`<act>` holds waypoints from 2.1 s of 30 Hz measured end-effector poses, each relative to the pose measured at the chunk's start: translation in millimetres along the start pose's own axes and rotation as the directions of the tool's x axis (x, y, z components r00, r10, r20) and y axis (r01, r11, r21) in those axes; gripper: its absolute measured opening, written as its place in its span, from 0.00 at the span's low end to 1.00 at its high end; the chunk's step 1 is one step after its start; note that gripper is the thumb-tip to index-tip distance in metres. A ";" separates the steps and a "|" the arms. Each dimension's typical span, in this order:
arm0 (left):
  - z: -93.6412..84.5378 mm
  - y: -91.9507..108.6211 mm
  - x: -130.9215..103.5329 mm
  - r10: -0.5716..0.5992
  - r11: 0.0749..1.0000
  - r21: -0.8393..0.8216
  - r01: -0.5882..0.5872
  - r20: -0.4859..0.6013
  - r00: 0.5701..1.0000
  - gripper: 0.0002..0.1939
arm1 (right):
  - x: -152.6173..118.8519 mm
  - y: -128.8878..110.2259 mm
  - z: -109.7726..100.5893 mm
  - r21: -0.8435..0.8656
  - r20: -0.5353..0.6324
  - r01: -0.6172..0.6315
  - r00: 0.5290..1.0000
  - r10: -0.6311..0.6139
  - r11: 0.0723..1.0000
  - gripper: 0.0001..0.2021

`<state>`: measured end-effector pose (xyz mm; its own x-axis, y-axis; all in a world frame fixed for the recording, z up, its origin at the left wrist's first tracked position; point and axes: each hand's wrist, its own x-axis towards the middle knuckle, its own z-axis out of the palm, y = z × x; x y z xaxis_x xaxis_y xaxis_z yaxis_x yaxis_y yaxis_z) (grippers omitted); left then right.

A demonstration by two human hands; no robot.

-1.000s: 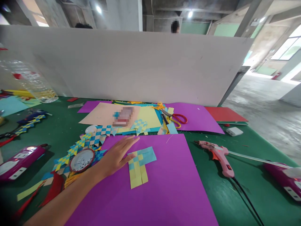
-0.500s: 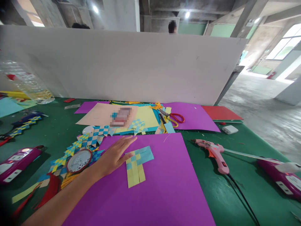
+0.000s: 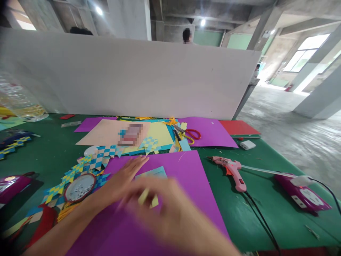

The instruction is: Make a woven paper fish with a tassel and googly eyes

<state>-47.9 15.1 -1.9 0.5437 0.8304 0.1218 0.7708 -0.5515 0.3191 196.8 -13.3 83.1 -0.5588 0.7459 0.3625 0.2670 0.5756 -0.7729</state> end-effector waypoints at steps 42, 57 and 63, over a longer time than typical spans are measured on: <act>10.3 65.5 112.1 0.275 0.959 -0.077 -0.272 0.023 0.961 0.17 | 52.2 118.4 -106.9 -0.406 0.147 -0.548 0.751 0.644 0.731 0.13; -10.8 14.9 50.8 0.149 0.984 -0.086 -0.153 -0.058 0.987 0.17 | 7.0 83.5 2.8 -0.574 -0.103 -0.347 0.929 0.355 0.742 0.08; 1.2 16.0 38.0 0.190 0.981 -0.051 -0.188 0.031 0.981 0.24 | -4.4 95.6 25.5 -0.540 -0.078 -0.208 0.977 0.198 0.816 0.12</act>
<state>-14.5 37.8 6.7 0.6906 0.7074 0.1506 0.6365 -0.6933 0.3379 204.8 29.8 -5.7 -0.4318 0.8689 0.2420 0.7580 0.4950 -0.4248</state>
